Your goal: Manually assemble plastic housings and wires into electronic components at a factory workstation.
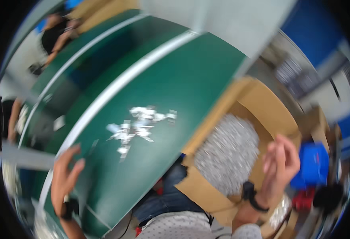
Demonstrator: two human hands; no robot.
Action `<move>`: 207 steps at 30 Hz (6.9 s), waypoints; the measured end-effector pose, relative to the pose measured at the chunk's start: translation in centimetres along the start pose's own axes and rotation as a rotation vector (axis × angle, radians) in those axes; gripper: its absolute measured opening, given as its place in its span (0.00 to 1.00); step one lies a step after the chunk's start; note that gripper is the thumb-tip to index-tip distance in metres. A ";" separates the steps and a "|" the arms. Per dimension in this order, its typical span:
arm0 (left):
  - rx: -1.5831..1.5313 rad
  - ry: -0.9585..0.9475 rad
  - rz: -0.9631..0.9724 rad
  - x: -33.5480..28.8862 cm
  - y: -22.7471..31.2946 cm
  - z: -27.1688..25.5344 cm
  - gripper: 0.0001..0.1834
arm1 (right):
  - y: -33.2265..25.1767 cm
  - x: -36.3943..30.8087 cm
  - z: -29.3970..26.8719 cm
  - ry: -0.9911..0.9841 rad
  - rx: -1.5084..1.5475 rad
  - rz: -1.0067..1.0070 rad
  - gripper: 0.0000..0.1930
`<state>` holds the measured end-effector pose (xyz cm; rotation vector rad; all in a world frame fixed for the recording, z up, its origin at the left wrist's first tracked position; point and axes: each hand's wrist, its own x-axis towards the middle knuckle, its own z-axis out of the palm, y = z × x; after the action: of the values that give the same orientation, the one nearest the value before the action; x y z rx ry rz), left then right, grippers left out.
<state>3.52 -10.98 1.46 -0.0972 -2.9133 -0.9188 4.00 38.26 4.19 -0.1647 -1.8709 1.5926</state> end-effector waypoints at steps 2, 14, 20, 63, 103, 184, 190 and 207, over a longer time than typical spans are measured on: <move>-0.096 -0.331 -0.083 -2.8 3.7 -1.4 0.25 | 1.7 2.2 -0.3 0.166 -0.044 0.086 0.13; -0.026 -0.547 -0.023 -2.9 6.7 5.4 0.08 | 40.8 -1.5 -2.3 -0.368 -1.152 0.592 0.10; 0.015 -0.560 -0.099 -2.1 6.9 5.6 0.09 | 43.2 0.3 2.3 -0.167 -1.106 0.167 0.06; -0.593 0.048 0.236 -1.5 9.5 8.0 0.07 | 2.7 -9.8 13.0 -0.971 0.466 0.479 0.16; -0.552 0.005 0.239 -0.6 7.8 8.9 0.04 | 2.6 -11.0 15.9 -0.566 0.297 -0.269 0.08; -0.259 0.248 0.369 -1.2 7.8 6.8 0.27 | 1.3 -13.5 16.9 -0.678 0.411 -0.101 0.16; -0.248 0.279 0.429 -1.7 7.0 7.0 0.24 | 0.7 -13.9 16.5 -0.790 0.635 0.021 0.17; -0.541 0.267 0.353 -1.9 8.4 6.9 0.21 | 1.8 -13.3 17.1 -0.584 0.293 -0.065 0.15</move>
<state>5.66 -0.20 0.44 -0.4637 -2.2382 -1.4794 4.24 17.88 -3.42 0.5381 -1.9890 1.9891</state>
